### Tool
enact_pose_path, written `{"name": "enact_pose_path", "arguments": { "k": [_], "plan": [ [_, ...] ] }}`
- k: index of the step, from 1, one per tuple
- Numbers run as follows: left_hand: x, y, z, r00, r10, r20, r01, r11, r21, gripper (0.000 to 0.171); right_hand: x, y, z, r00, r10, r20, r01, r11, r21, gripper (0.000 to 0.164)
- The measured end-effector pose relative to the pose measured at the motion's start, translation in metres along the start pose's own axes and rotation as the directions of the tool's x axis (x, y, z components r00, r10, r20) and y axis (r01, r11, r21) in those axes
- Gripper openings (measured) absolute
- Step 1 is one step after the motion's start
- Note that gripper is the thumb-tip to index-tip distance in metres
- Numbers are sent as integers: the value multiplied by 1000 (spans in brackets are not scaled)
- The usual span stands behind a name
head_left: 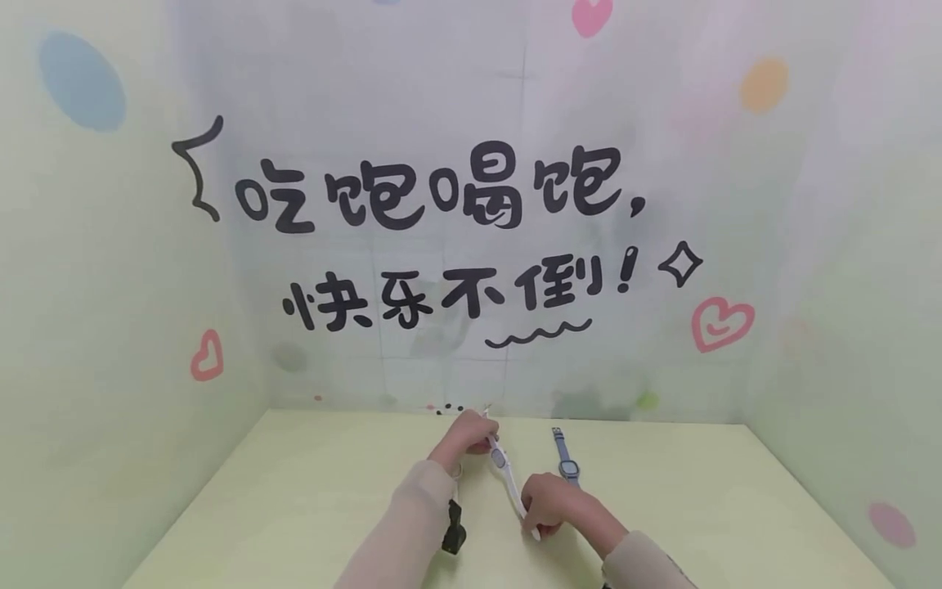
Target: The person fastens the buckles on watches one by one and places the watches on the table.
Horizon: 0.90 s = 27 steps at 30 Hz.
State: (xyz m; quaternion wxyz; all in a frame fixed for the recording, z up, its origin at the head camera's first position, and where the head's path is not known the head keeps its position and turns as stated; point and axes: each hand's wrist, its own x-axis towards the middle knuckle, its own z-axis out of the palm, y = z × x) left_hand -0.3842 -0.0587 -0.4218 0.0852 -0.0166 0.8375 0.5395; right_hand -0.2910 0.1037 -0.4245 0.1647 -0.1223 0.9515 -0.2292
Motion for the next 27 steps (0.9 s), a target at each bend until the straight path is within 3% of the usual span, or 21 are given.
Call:
{"name": "enact_pose_path", "arguments": {
  "k": [8,15,27],
  "plan": [
    [-6,16,-15,997,56,57,-49,992,-114,31,-5,9,-13,999,-29,-29,32,996,83,22],
    [-8,14,-27,991,132,37,-121,971,-206,24,-5,18,-19,996,-68,-58,77,982,170,21],
    [-18,12,-43,991,131,27,-119,955,-273,25,-7,24,-32,980,-106,-166,146,956,254,14]
  ]
}}
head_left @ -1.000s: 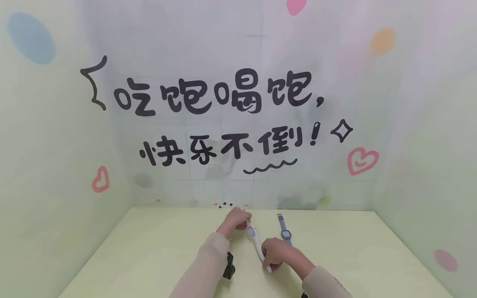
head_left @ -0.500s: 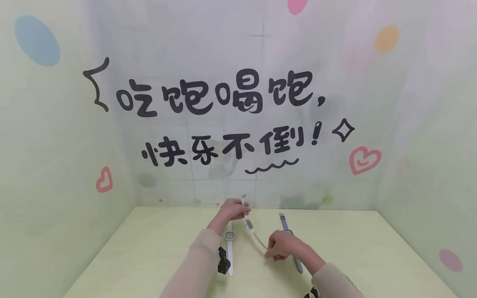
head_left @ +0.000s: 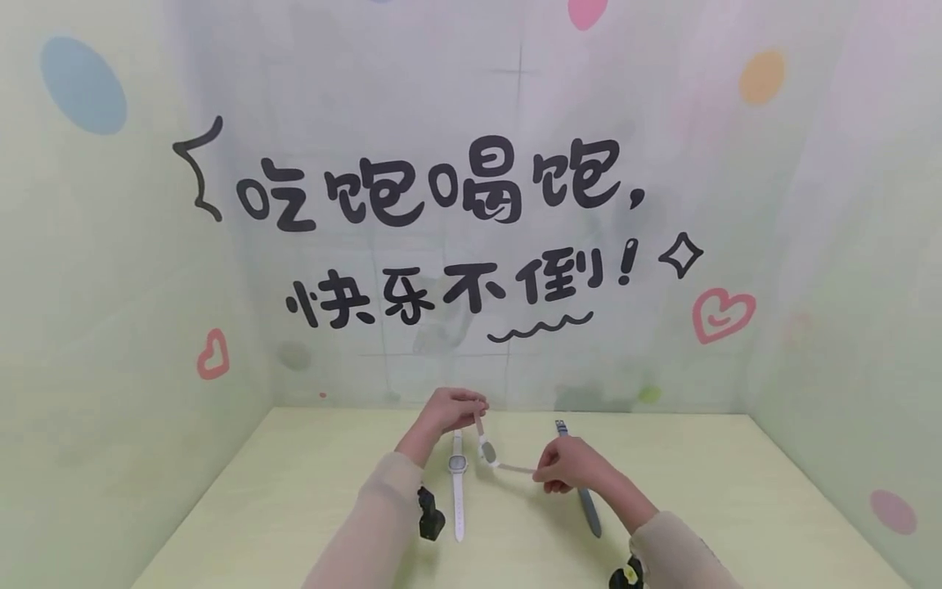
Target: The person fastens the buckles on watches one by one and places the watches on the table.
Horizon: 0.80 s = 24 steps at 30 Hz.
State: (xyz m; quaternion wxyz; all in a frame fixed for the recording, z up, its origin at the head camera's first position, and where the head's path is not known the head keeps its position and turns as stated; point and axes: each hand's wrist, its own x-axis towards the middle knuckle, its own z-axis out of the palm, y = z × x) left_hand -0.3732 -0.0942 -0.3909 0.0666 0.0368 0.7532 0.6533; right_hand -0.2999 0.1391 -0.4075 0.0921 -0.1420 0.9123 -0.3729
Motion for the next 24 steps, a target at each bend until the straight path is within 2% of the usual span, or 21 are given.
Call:
{"name": "enact_pose_path", "arguments": {
  "k": [5,9,15,21,24],
  "plan": [
    [-3,4,-6,1000,3,4,-3,1000,-12,27,5,2,-11,998,-62,-33,64,993,96,10],
    [-6,8,-10,1000,20,-3,-20,999,-27,28,11,1,-15,992,-82,-101,99,978,182,13],
    [-9,11,-13,999,38,-6,-38,998,-51,27,16,-3,-15,976,-71,-206,134,940,313,17],
    [-17,14,-12,998,69,-11,-70,997,-34,27,17,-6,-15,958,-96,-269,200,897,394,27],
    [-20,17,-11,996,87,-13,-87,996,-29,26,20,-9,-12,947,-104,-303,232,876,423,25]
  ]
}}
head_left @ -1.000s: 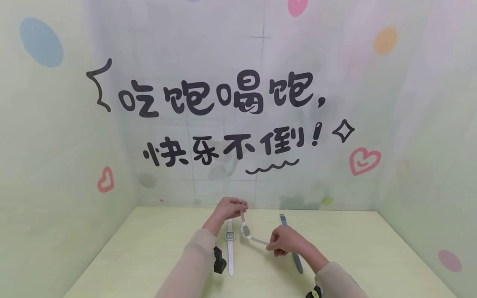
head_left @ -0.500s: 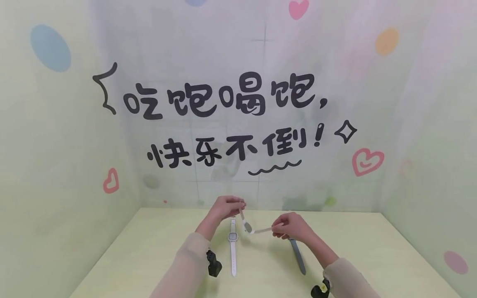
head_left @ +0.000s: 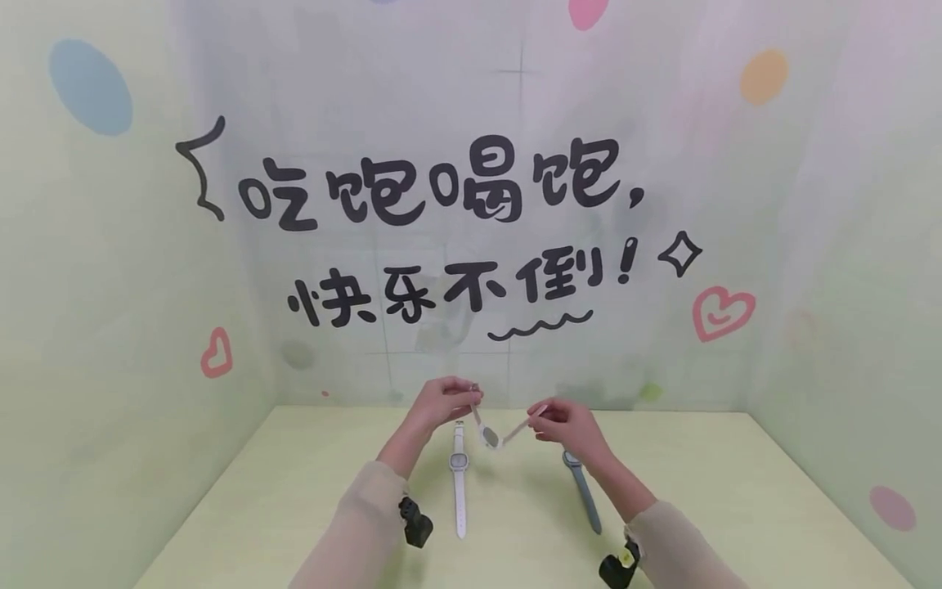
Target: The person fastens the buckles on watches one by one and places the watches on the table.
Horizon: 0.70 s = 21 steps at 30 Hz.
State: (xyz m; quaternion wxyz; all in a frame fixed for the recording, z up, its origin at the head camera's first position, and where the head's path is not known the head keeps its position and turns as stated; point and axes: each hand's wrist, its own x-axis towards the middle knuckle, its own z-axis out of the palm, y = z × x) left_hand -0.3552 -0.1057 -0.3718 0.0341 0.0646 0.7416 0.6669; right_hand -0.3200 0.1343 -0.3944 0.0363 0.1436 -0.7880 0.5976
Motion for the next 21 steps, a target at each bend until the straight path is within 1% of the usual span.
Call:
{"name": "enact_pose_path", "arguments": {
  "k": [4,7,10,14,17,21],
  "plan": [
    [-3,5,2,1000,20,9,-20,1000,20,25,3,-2,9,999,-37,-26,37,999,14,19],
    [-8,7,4,999,49,19,-50,997,61,26,4,-4,16,998,-61,-27,62,998,8,20],
    [-12,7,5,997,77,32,-79,992,93,24,5,-5,20,996,-90,-23,89,996,-24,22],
    [-16,9,5,993,106,49,-111,987,114,22,6,-9,25,992,-128,-1,127,987,-93,22],
    [-19,11,5,991,123,61,-130,982,140,21,6,-12,28,991,-130,23,132,983,-125,24],
    [-22,10,6,985,148,86,-162,971,175,21,7,-14,32,993,-116,35,119,984,-135,27]
  ]
}}
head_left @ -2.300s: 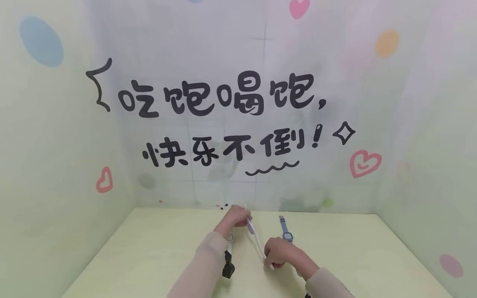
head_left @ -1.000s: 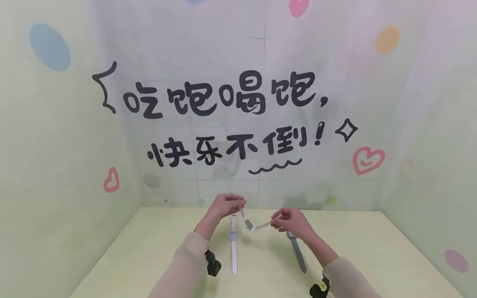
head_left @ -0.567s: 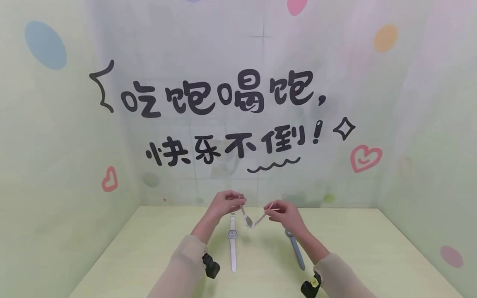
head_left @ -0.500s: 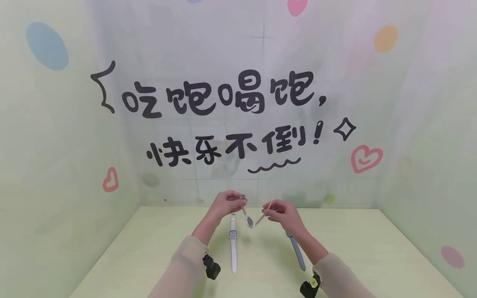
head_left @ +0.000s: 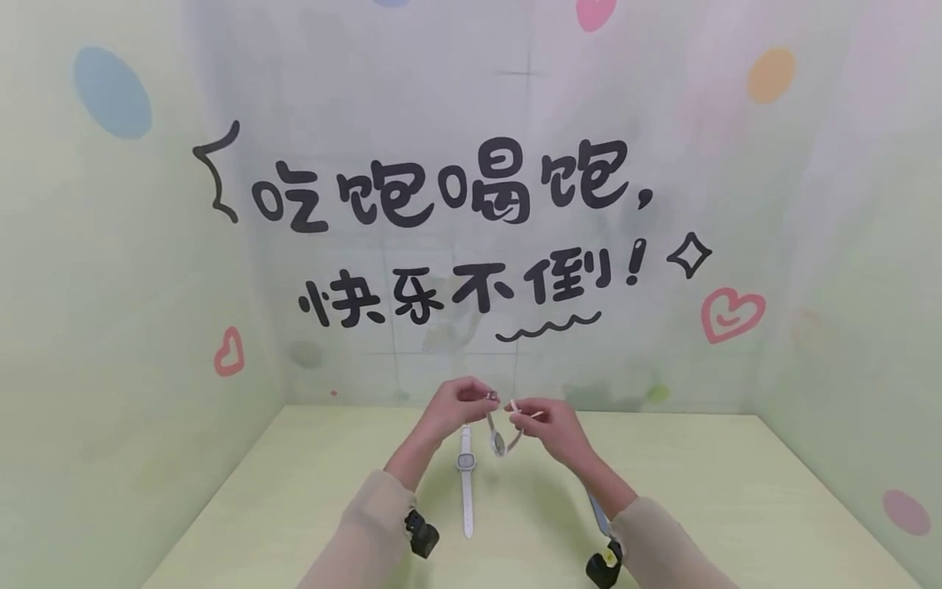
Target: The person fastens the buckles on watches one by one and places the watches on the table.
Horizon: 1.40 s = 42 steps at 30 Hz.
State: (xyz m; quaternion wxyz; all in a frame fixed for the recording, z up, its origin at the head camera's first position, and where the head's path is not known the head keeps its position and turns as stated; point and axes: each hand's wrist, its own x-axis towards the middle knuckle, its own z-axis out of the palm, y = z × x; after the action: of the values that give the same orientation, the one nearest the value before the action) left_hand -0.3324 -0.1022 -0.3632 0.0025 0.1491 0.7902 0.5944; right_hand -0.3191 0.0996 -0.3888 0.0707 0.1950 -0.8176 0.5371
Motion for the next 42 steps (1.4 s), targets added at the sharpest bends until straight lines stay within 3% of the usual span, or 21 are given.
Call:
{"name": "enact_pose_path", "arguments": {
  "k": [6,16,23,28,42],
  "plan": [
    [0,0,5,999,42,23,-43,998,55,21,-1,-2,2,1000,1,-31,-3,998,-61,25],
    [0,6,12,994,95,54,-103,978,182,16,-6,-10,-1,993,-93,-69,74,970,-231,19],
    [-6,4,10,996,78,34,-83,968,235,12,-7,-10,3,984,-177,-22,166,952,-259,20],
    [-3,9,13,993,113,43,-120,968,221,15,-4,-13,-1,982,-183,-45,165,950,-264,20],
    [-9,8,14,993,117,12,-118,981,153,16,-4,-19,5,990,-113,-79,95,976,-198,29]
  ]
}}
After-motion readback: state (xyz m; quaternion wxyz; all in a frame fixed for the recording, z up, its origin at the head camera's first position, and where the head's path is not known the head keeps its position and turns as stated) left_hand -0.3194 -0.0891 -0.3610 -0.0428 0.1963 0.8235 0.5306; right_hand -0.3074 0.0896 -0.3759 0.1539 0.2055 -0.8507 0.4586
